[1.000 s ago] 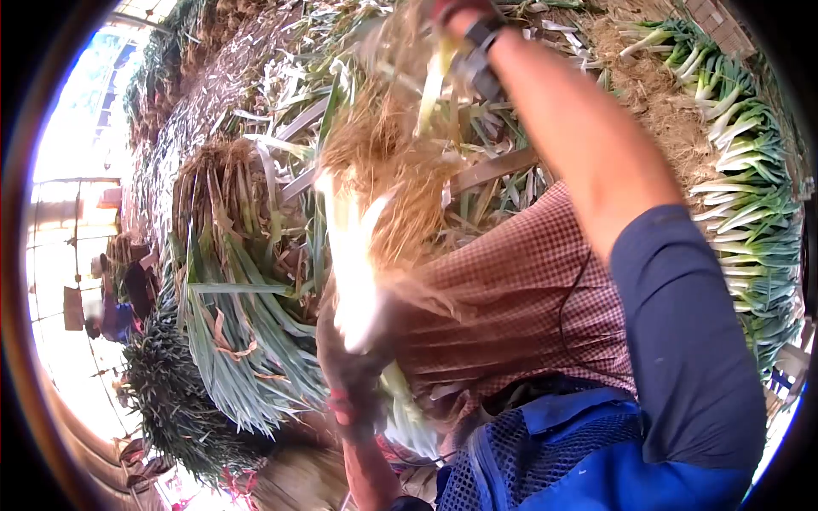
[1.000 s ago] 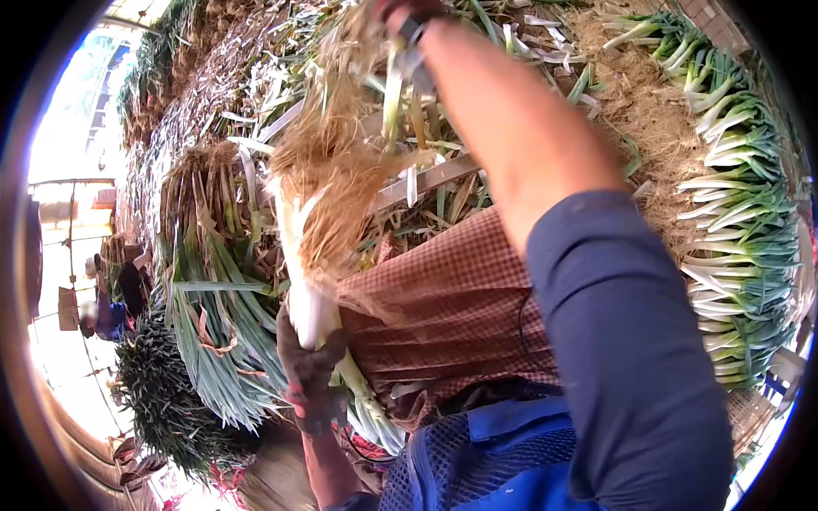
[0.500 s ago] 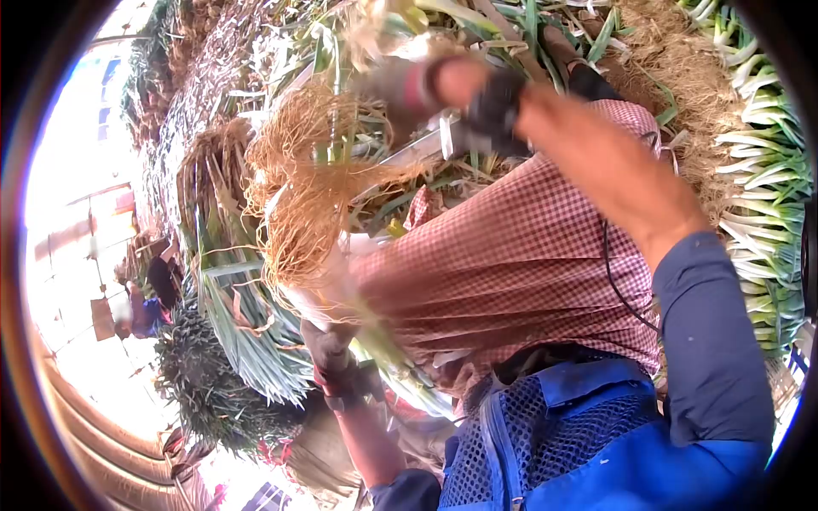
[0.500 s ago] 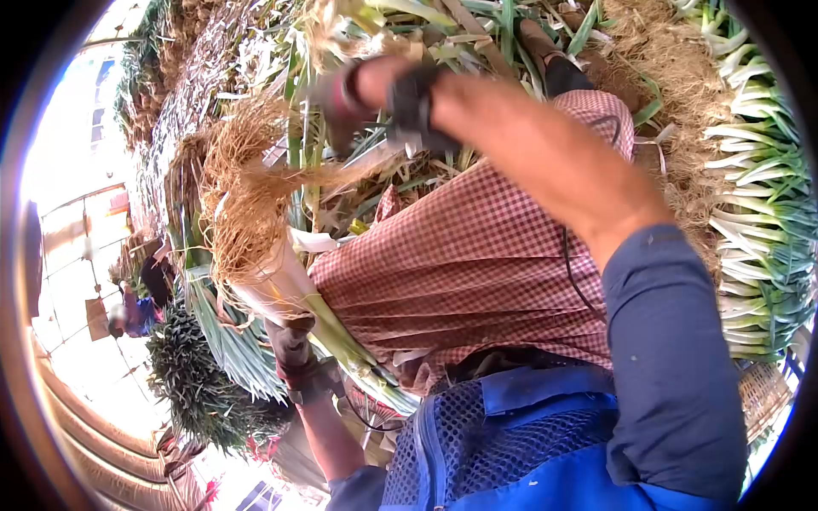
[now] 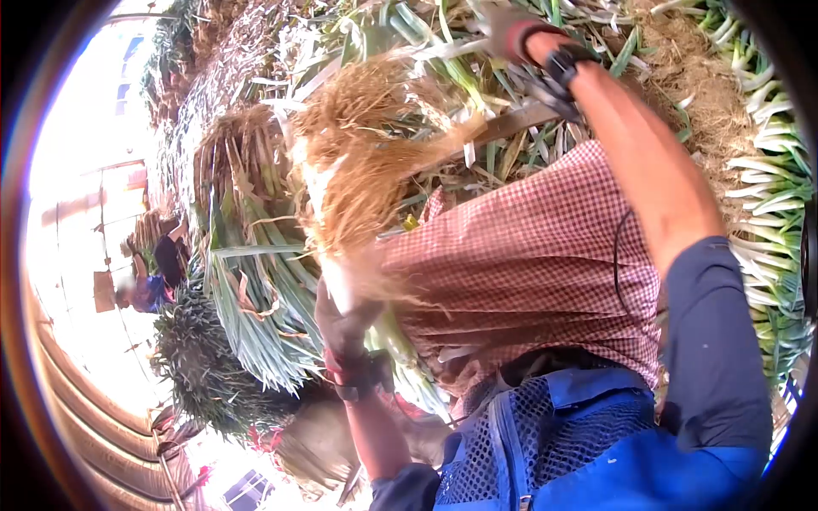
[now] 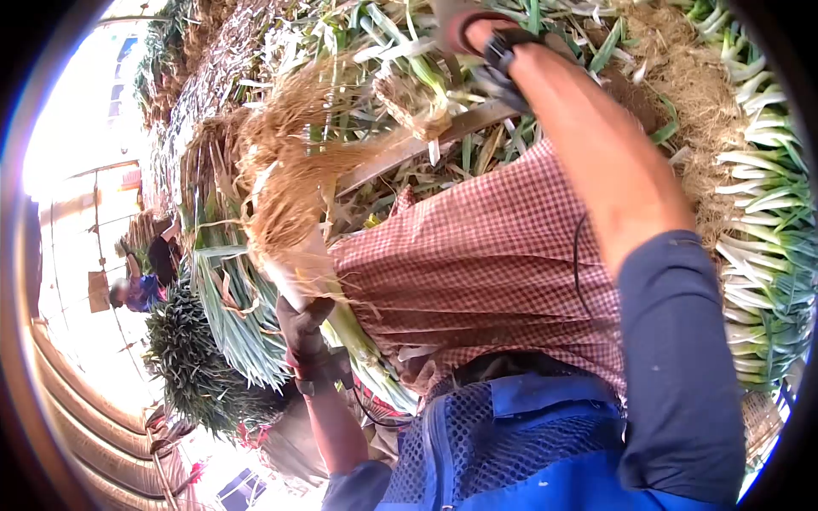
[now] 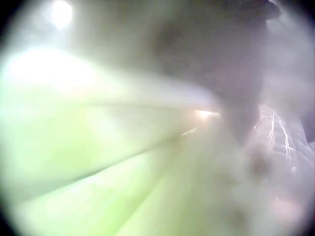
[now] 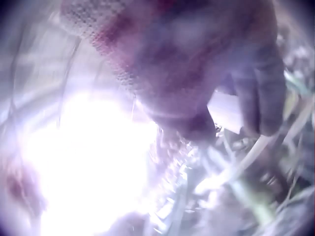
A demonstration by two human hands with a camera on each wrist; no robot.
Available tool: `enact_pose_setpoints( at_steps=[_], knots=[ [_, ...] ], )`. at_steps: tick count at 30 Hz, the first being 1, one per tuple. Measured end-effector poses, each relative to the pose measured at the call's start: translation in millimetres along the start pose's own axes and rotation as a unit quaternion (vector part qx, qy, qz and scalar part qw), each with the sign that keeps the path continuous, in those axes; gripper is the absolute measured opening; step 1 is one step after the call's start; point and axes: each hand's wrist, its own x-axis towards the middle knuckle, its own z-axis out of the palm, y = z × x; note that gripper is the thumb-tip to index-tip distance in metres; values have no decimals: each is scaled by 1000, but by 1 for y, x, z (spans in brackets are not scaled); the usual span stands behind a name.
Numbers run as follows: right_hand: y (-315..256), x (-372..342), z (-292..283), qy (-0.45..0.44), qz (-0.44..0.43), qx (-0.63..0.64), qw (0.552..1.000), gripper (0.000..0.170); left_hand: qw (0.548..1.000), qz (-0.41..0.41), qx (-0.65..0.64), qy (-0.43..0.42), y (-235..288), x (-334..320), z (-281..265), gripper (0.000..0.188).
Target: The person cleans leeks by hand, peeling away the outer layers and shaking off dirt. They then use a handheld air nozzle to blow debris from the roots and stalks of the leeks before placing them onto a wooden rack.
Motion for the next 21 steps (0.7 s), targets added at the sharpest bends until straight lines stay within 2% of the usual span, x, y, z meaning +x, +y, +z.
enact_pose_setpoints(
  at_steps=[1, 3, 4, 5, 6, 7, 8, 10, 11, 12, 13, 14, 15, 16, 17, 18, 20, 21],
  knots=[
    [24, -10, 15, 77, 9, -10, 997, 44, 999, 7, -45, 0, 24, -2, 19, 68],
    [22, -41, -25, 51, 58, 61, 995, 39, 999, -14, -31, -15, 28, 1, 23, 75],
    [12, -67, -73, -53, 98, 140, 984, 40, 999, -19, -27, -12, 37, 1, 32, 75],
    [19, -65, -80, -24, 46, 88, 995, 55, 1000, -10, -3, -19, 42, 2, 37, 76],
    [15, -96, -98, 57, -4, 155, 986, 56, 999, -1, 20, -26, 46, 3, 42, 76],
    [6, -122, -130, 68, -90, 222, 969, 61, 998, 8, 44, -33, 51, 4, 47, 77],
    [-9, -140, -139, 139, -168, 206, 954, 61, 997, 37, 59, -31, 46, 6, 50, 77],
    [-48, -164, -145, 258, -322, 216, 885, 55, 994, 68, 77, -39, 39, 9, 55, 77],
    [-66, -169, -147, 237, -389, 232, 860, 65, 994, 68, 76, -43, 37, 9, 58, 77],
    [-86, -184, -150, 230, -414, 165, 865, 73, 994, 69, 75, -47, 35, 9, 61, 77],
    [-112, -195, -154, 173, -407, 67, 894, 77, 975, 160, 156, -9, 30, 10, 64, 80],
    [-125, -196, -150, 144, -403, 13, 904, 80, 940, 247, 235, 32, 24, 13, 68, 82],
    [-137, -197, -147, 115, -400, -41, 908, 82, 940, 264, 213, 36, 18, 14, 69, 87],
    [-146, -191, -139, 70, -378, -71, 920, 92, 940, 281, 191, 39, 16, 16, 71, 92],
    [-150, -186, -134, 25, -354, -101, 930, 104, 929, 285, 234, 34, 17, 13, 69, 97],
    [-148, -182, -133, 24, -356, -108, 928, 104, 916, 288, 276, 30, 21, 12, 68, 102],
    [-151, -177, -147, -111, -303, -120, 939, 106, 924, 265, 277, 13, 27, 13, 67, 106],
    [-152, -172, -148, -113, -305, -126, 937, 106, 924, 274, 267, 2, 29, 15, 66, 107]
  ],
)
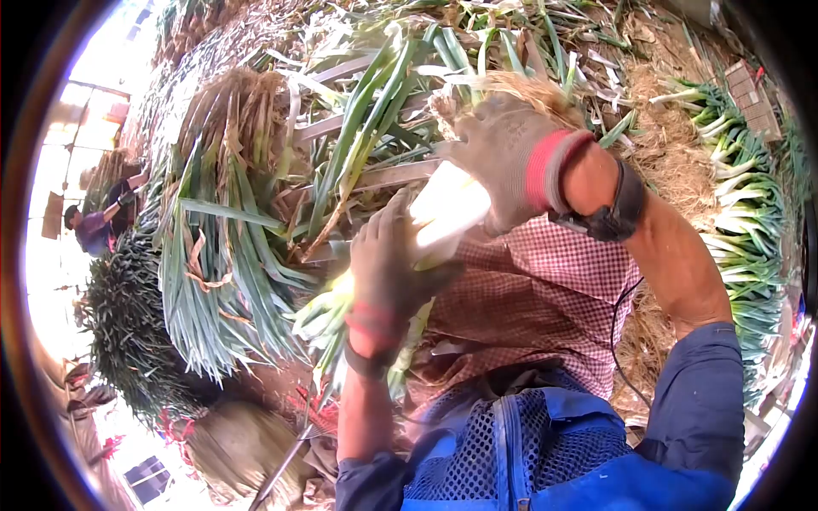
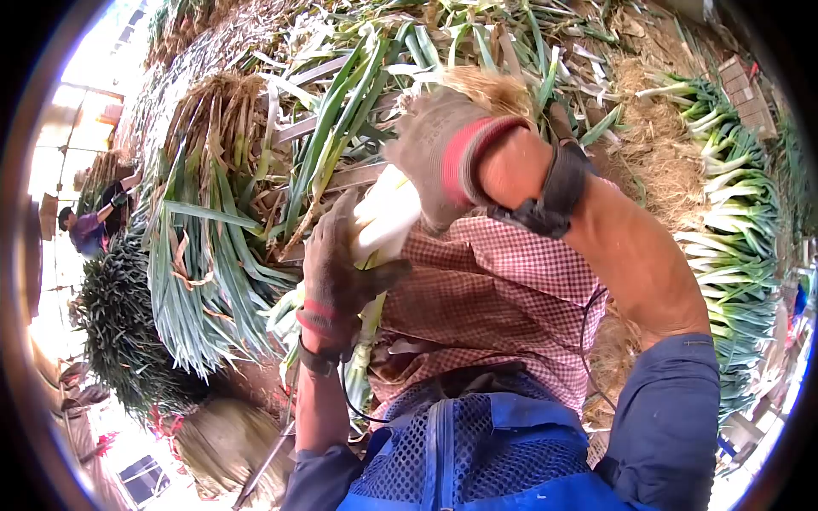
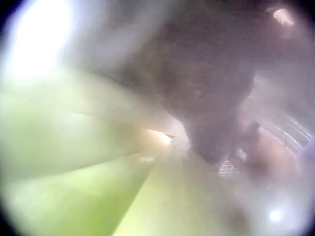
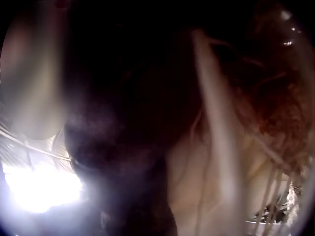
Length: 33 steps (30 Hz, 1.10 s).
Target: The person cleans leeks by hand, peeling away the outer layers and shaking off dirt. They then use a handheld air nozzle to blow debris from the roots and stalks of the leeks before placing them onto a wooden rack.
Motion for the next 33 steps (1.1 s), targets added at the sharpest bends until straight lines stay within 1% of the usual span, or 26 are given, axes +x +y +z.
enact_pose_setpoints(
  at_steps=[3, 4, 5, 6, 7, 8, 9, 10, 11, 12, 13, 14, 15, 16, 17, 19, 20, 21, 22, 23, 24, 25, 27, 29, 31, 33],
  knots=[
    [7, 19, -7, -172, 42, 44, 983, 67, 1000, 5, 2, -5, 6, -4, -8, 108],
    [17, 19, 9, -97, 3, 100, 990, 43, 999, 21, 41, 8, 16, -9, -13, 106],
    [26, 28, 32, -46, -23, 100, 994, 44, 996, 36, 81, 21, 26, -16, -17, 105],
    [37, 30, 52, 23, -62, 102, 993, 43, 998, 40, 28, 26, 37, -25, -19, 97],
    [43, 34, 62, 92, -101, 105, 985, 41, 999, 53, -7, 5, 54, -31, -23, 87],
    [41, 32, 51, 6, -71, 156, 985, 54, 989, 57, -127, -47, 67, -38, -19, 76],
    [40, 29, 40, -77, -31, 200, 976, 67, 980, 85, -168, -69, 75, -49, -7, 72],
    [42, 28, 42, -82, -28, 185, 979, 67, 973, 77, -172, -133, 89, -53, -6, 71],
    [43, 28, 41, -87, -21, 171, 981, 67, 955, 72, -217, -189, 89, -57, 9, 71],
    [43, 28, 39, -89, -25, 167, 982, 67, 914, 10, -333, -232, 82, -61, 30, 72],
    [43, 27, 33, -124, -5, 191, 974, 68, 854, -49, -442, -271, 74, -63, 53, 73],
    [43, 26, 29, -159, 16, 215, 963, 68, 773, -145, -547, -287, 70, -68, 79, 74],
    [43, 22, 27, -160, 16, 212, 964, 68, 672, -234, -637, -297, 67, -68, 95, 74],
    [42, 17, 25, -161, 26, 231, 959, 69, 632, -279, -649, -319, 65, -55, 82, 72],
    [42, 12, 24, -161, 37, 251, 954, 70, 632, -276, -651, -318, 57, -53, 94, 72],
    [41, 2, 25, -157, 43, 235, 958, 70, 452, -316, -793, -259, 36, -55, 135, 64],
    [38, -3, 25, -143, 35, 232, 962, 70, 472, -237, -830, -176, 36, -46, 142, 53],
    [36, -7, 24, -129, 27, 228, 965, 70, 470, -235, -833, -175, 39, -43, 146, 53],
    [32, -9, 22, -127, 13, 198, 972, 68, 549, -166, -813, -98, 42, -40, 148, 53],
    [27, -11, 18, -128, 14, 194, 973, 68, 483, -146, -862, -50, 45, -36, 151, 50],
    [22, -14, 11, -132, 11, 159, 978, 66, 411, -118, -904, -6, 49, -33, 155, 47],
    [16, -16, 1, -135, 9, 123, 983, 65, 410, -113, -905, -5, 48, -30, 149, 47],
    [-2, -20, -29, -135, 20, 51, 989, 62, 430, -91, -898, -19, 43, -26, 121, 45],
    [-9, -23, -53, -110, 18, 20, 994, 61, 456, -68, -887, -30, 38, -17, 90, 43],
    [-13, -24, -74, -76, 14, 10, 997, 60, 470, -46, -880, -38, 42, -4, 64, 42],
    [-11, -25, -89, -49, 20, 41, 998, 58, 479, -16, -877, -33, 55, 15, 44, 41]
  ],
)
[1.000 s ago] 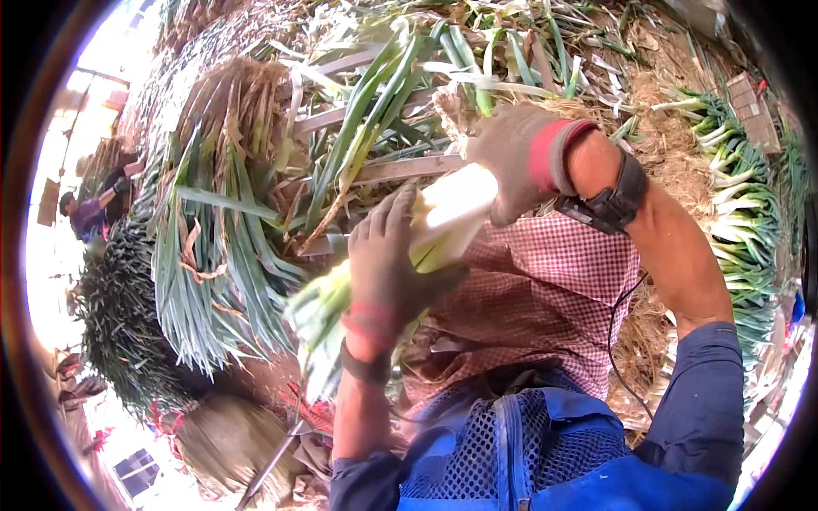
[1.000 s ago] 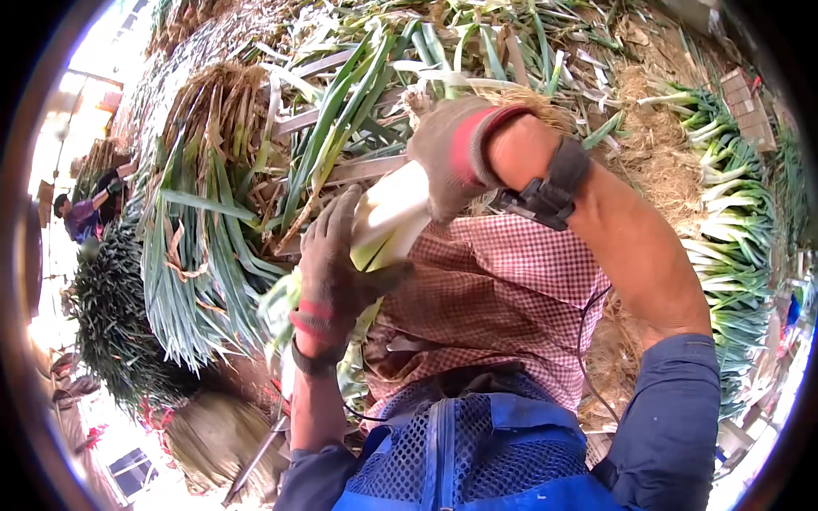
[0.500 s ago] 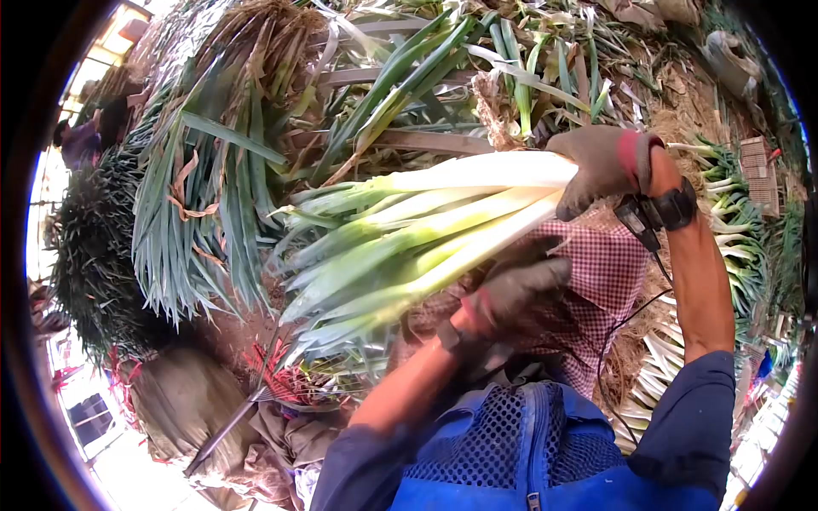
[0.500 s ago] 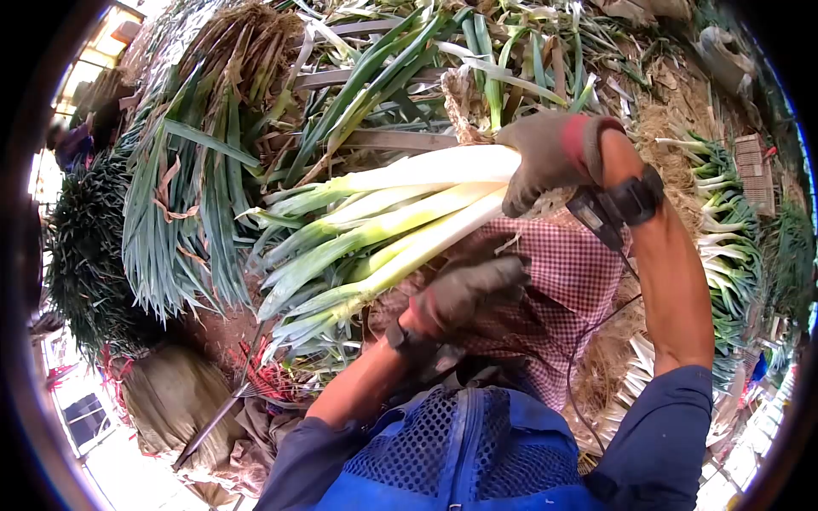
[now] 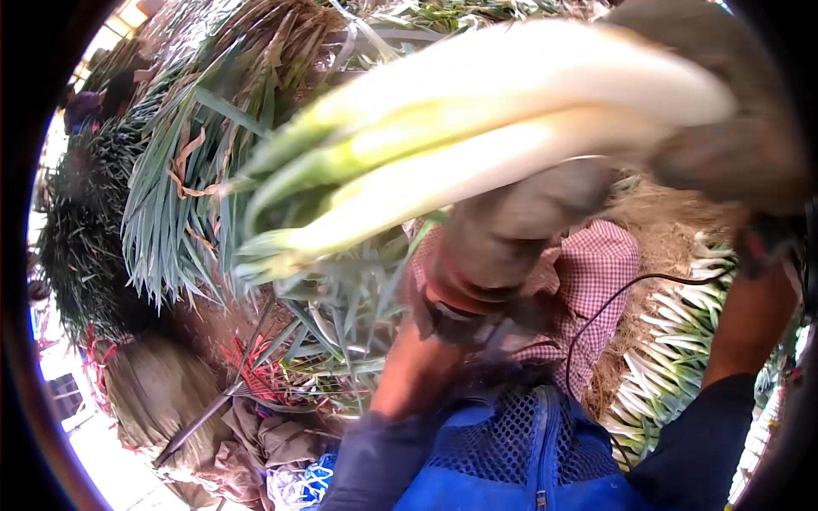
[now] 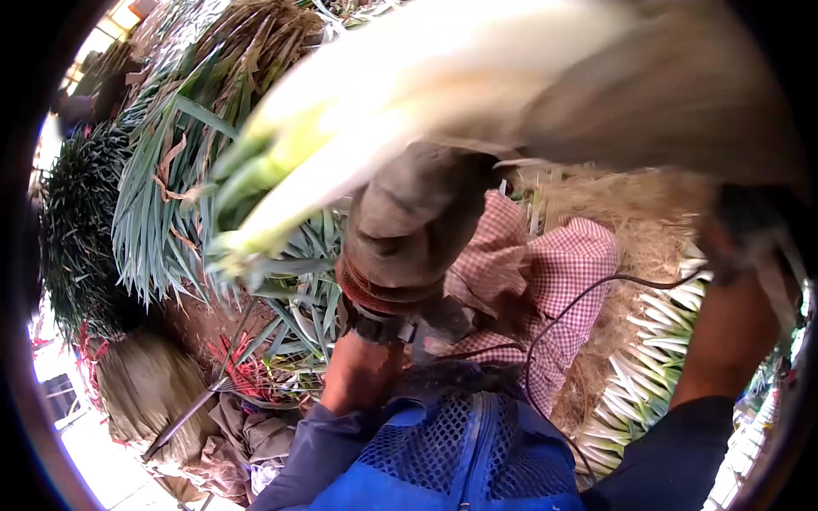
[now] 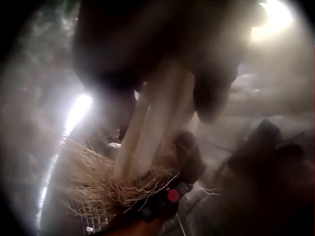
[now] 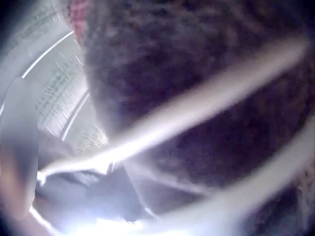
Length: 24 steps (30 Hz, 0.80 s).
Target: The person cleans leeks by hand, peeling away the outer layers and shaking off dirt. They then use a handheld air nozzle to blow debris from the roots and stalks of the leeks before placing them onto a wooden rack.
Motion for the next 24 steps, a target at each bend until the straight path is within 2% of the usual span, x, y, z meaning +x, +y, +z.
enact_pose_setpoints(
  at_steps=[3, 6, 9, 10, 11, 12, 14, 15, 16, 17, 18, 20, 21, 23, 24],
  knots=[
    [30, -14, -12, 40, 22, 136, 990, 57, 998, 53, 4, -17, 2, 32, 33, 39],
    [59, -33, 1, 46, 55, 315, 946, 55, 995, 100, -3, 0, -9, 50, 48, 38],
    [78, -45, 28, 7, 60, 425, 903, 54, 994, 65, -18, 83, -21, 38, 55, 36],
    [76, -45, 39, -16, 57, 437, 897, 53, 987, -16, -31, 154, -17, 26, 65, 38],
    [72, -44, 51, -45, 21, 448, 893, 55, 980, -36, -100, 167, -24, 22, 59, 42],
    [70, -45, 54, -72, 78, 379, 919, 61, 970, -50, -135, 194, -29, 17, 58, 42],
    [56, -44, 66, -116, 101, 328, 932, 55, 959, -88, -171, 207, -66, 15, 23, 41],
    [60, -46, 83, -115, 105, 312, 937, 55, 952, -95, -138, 254, -74, 7, 19, 38],
    [67, -48, 103, -114, 108, 298, 942, 56, 944, -143, -146, 259, -84, 5, 11, 37],
    [67, -52, 119, -112, 87, 336, 931, 56, 942, -158, -104, 276, -85, -1, 12, 37],
    [66, -61, 132, -69, 64, 388, 917, 58, 938, -173, -61, 293, -86, -7, 14, 37],
    [64, -65, 136, -112, 118, 313, 936, 61, 937, -181, -59, 292, -101, -9, 4, 37],
    [68, -66, 148, -112, 120, 316, 935, 61, 938, -186, -52, 289, -109, -10, -2, 37],
    [75, -67, 178, -22, 88, 396, 914, 68, 938, -173, -47, 295, -125, -8, -18, 37],
    [73, -70, 182, -25, 91, 399, 912, 68, 939, -158, -44, 301, -133, -8, -24, 37]
  ],
)
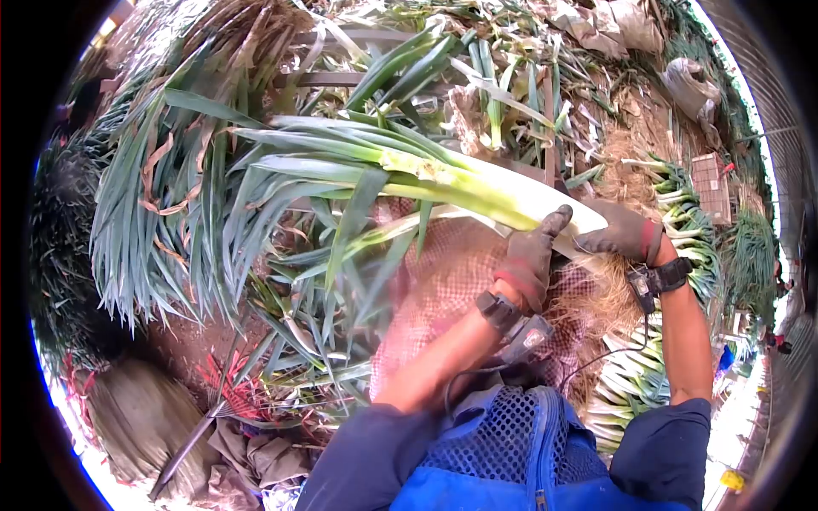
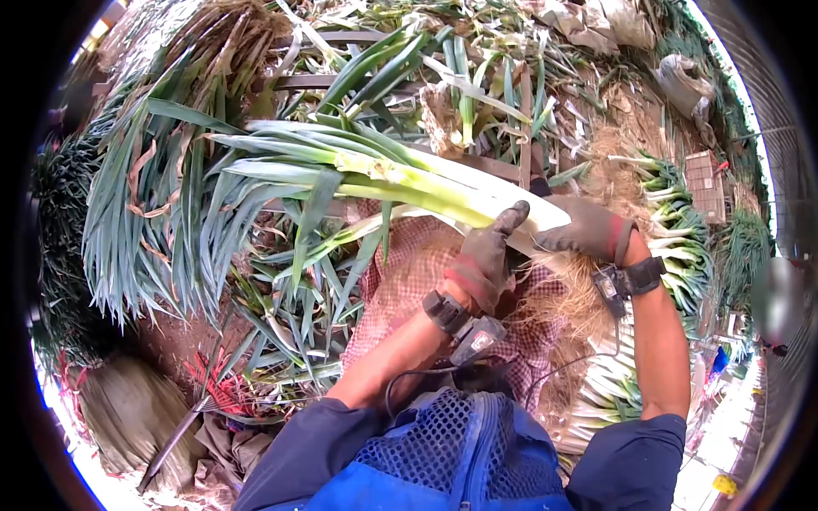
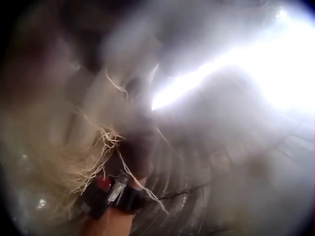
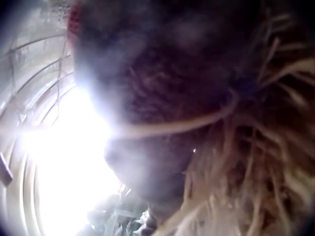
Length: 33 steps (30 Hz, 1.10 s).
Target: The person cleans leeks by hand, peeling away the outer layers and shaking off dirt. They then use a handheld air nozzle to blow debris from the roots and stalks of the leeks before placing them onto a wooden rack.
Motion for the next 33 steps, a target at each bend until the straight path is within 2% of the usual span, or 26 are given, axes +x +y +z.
enact_pose_setpoints(
  at_steps=[2, 3, 4, 5, 7, 8, 9, 10, 12, 13, 14, 16, 17, 18, 19, 20, 21, 22, 24, 25, 27, 28, 30, 31, 32, 33],
  knots=[
    [-18, -5, 7, 80, -12, -80, 994, 78, 1000, 11, -12, -8, 4, -4, 4, 41],
    [-7, -4, 18, 158, -63, -209, 963, 95, 999, 5, 36, 8, 12, -9, 6, 43],
    [-21, -10, 27, 155, -61, -210, 963, 95, 996, -1, 83, 25, 17, -12, 9, 45],
    [-49, -15, 41, 172, -11, -331, 928, 102, 994, 1, 101, 51, 9, -1, 7, 46],
    [-60, -14, 55, 186, 49, -475, 859, 109, 994, -12, 94, 62, 11, -1, 7, 49],
    [-55, -9, 59, 184, 51, -475, 859, 109, 993, -22, 89, 72, 21, -9, 12, 52],
    [-50, -2, 61, 176, 95, -457, 867, 105, 991, 29, 115, 66, 25, -22, 19, 46],
    [-48, 5, 60, 168, 137, -439, 872, 100, 991, 28, 114, 67, 28, -25, 17, 46],
    [-52, 12, 48, 133, 154, -416, 886, 93, 992, -35, 117, 25, 33, -28, 10, 43],
    [-49, 14, 41, 114, 122, -365, 916, 89, 971, -33, 237, -23, 34, -21, -8, 42],
    [-43, 15, 34, 97, 89, -312, 941, 85, 970, -35, 238, -23, 44, -27, -13, 42],
    [-23, 25, 26, 97, 63, -296, 948, 82, 887, -42, 453, -77, 70, -43, -24, 39],
    [-16, 30, 22, 79, 66, -286, 953, 85, 882, -7, 467, -71, 86, -60, -30, 41],
    [-14, 34, 20, 62, 68, -275, 957, 88, 892, -2, 451, -38, 101, -67, -40, 40],
    [-14, 38, 18, 55, 92, -264, 958, 91, 879, 56, 473, 23, 109, -68, -55, 37],
    [-13, 39, 19, 53, 90, -262, 959, 91, 869, 117, 466, 121, 110, -59, -80, 37],
    [-11, 39, 17, 52, 89, -246, 964, 90, 773, 256, 548, 193, 112, -37, -122, 38],
    [-10, 40, 16, 51, 89, -230, 968, 88, 757, 310, 523, 238, 118, -30, -135, 44],
    [-12, 41, 15, 43, 99, -237, 966, 89, 719, 209, 603, 275, 143, -28, -104, 46],
    [-14, 41, 15, 37, 109, -245, 963, 89, 719, 207, 604, 276, 139, -10, -107, 46],
    [-20, 41, 19, 43, 117, -252, 960, 90, 725, 341, 561, 211, 124, 25, -115, 45],
    [-23, 40, 19, 51, 126, -260, 956, 91, 723, 344, 562, 208, 129, 22, -110, 45],
    [-21, 40, 20, 57, 123, -259, 956, 92, 861, 137, 453, 187, 142, 9, -96, 40],
    [-20, 41, 21, 58, 121, -260, 956, 92, 871, 156, 439, 157, 134, 23, -122, 36],
    [-19, 41, 22, 59, 119, -258, 957, 92, 864, 107, 459, 177, 137, 6, -111, 34],
    [-17, 39, 22, 63, 105, -262, 957, 92, 835, 105, 504, 191, 137, 0, -121, 34]
  ],
)
